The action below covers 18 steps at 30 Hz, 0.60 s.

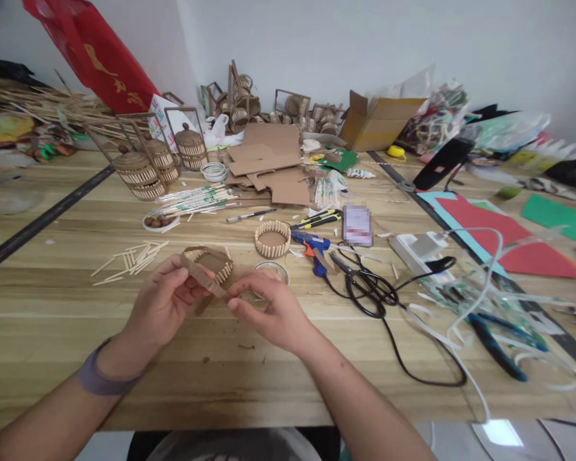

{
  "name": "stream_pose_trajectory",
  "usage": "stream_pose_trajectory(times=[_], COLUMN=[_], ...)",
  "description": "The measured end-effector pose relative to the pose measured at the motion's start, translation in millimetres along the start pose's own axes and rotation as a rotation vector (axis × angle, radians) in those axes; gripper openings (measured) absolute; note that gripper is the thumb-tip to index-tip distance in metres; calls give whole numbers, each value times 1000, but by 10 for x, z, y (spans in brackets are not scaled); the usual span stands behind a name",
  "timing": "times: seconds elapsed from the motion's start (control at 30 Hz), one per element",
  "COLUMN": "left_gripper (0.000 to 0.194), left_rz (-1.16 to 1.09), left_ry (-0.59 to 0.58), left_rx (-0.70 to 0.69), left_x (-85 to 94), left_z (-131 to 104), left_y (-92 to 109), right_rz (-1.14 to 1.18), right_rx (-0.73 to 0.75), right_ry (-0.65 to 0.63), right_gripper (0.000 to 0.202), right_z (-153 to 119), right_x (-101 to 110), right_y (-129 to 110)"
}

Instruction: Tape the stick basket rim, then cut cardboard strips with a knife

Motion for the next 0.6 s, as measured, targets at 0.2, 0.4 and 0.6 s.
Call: stream_pose_trajectory(times=[0.2,0.4,0.6], left_gripper=[20,22,18], left_rz=[364,1289,1651], left_ry=[-8,2,-39], left_rx=[-61,-319,-115], left_x=[19,-69,12], left_z=[-50,-20,110], left_y=[22,37,-85], right_rz=[376,634,548], right_rx=[-88,-63,-48], right_ry=[44,283,465], right_gripper=[26,43,40], right_z=[-49,-51,-119], right_x=[-18,207,533], right_y=[130,202,206])
Point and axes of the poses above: each hand's wrist, its own z-axis towards the middle knuckle, its own x-axis out of the back of the hand, y = z × x, the point moved 6 cm from there along z, towards the middle knuckle, and after that the axes turned 10 degrees about -y, right-handed, at the moved point
